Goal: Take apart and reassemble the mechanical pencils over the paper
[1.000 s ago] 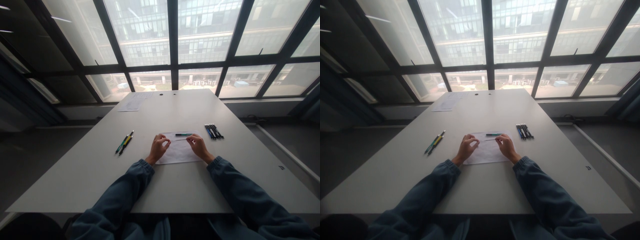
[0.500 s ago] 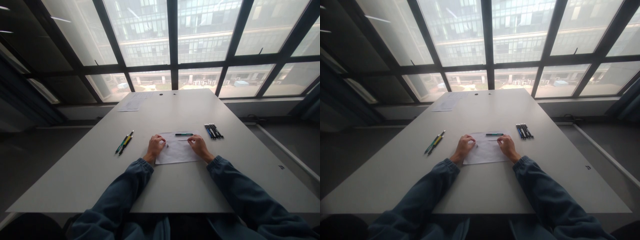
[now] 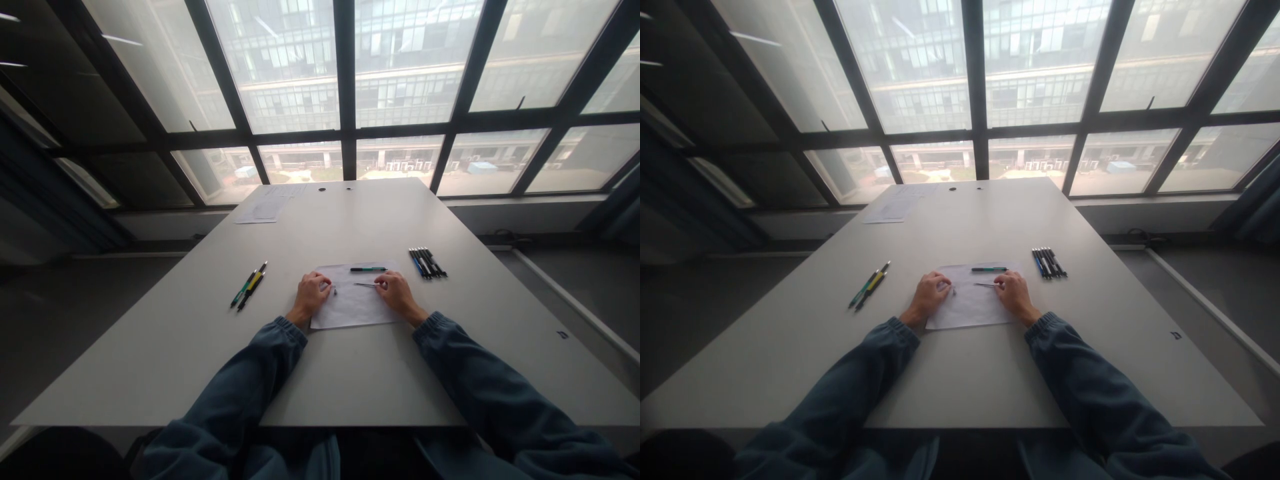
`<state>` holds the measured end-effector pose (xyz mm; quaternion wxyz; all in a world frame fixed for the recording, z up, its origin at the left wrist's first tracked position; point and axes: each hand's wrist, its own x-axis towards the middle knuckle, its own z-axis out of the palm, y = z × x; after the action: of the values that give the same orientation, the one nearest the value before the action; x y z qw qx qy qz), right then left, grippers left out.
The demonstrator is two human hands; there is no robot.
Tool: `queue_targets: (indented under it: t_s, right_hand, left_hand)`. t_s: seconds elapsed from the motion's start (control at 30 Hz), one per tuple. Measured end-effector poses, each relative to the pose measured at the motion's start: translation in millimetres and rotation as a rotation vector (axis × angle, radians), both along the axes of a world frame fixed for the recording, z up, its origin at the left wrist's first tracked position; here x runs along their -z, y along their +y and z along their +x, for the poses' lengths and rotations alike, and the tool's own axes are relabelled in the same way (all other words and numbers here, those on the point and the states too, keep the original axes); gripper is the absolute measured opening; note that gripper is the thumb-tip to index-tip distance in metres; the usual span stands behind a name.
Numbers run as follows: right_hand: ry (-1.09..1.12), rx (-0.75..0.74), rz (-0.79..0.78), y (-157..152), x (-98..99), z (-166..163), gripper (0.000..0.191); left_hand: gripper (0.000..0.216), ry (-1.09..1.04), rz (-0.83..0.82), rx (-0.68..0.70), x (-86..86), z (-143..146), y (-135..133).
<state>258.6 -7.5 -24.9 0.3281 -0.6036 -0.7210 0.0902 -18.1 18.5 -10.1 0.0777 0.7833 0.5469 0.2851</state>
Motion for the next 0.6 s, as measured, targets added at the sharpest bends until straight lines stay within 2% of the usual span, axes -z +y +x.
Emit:
queue_targets:
  t_s: [0.6]
  right_hand:
    - [-0.054, -0.002, 0.007, 0.3, 0.1, 0.3, 0.007]
  left_hand:
    - [0.008, -0.018, 0.005, 0.011, 0.8, -0.1, -0.3]
